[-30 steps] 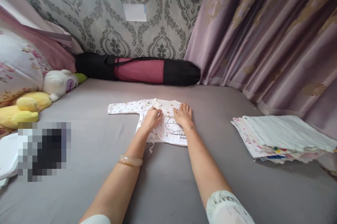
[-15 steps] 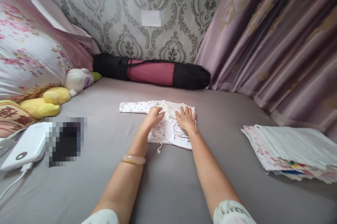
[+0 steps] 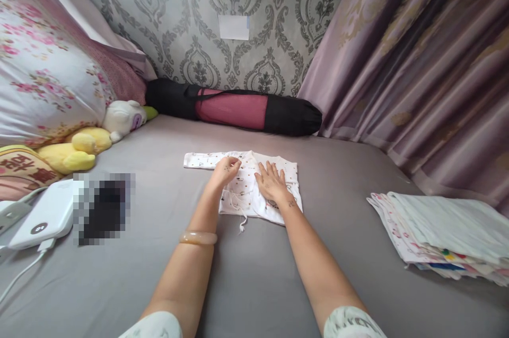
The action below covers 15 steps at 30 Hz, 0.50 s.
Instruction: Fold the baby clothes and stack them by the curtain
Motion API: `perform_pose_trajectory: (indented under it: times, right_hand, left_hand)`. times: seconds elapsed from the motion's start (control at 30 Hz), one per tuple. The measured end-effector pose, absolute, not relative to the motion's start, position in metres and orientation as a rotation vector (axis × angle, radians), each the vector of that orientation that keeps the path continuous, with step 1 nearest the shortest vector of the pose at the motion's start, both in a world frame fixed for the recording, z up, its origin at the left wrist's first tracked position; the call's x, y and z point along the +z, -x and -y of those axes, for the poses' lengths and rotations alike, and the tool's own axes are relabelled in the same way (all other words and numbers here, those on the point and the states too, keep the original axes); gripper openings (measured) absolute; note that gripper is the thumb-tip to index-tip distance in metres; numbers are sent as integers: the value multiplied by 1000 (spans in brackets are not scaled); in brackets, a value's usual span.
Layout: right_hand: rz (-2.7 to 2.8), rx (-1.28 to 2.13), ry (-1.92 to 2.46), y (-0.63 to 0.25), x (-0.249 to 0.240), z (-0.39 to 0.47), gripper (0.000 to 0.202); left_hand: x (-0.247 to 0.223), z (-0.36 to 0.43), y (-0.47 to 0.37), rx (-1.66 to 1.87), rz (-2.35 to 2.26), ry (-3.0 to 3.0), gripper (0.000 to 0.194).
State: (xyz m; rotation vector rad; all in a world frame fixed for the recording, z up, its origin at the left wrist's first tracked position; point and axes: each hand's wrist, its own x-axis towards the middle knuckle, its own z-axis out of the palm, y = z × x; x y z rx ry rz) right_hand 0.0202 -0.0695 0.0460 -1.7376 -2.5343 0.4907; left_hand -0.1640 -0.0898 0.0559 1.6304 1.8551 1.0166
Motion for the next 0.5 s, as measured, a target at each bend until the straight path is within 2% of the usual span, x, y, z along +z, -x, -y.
perform_pose_trajectory:
  times: [0.13,0.5]
  right_hand:
    - [2522,434,1685,-18,54,74,63]
    - [2599,464,1611,-8,48,80,70]
  left_hand:
    - [53,89,185,1111,-1953,-1491,34]
    - [58,104,225,1173,-2722,-775,40]
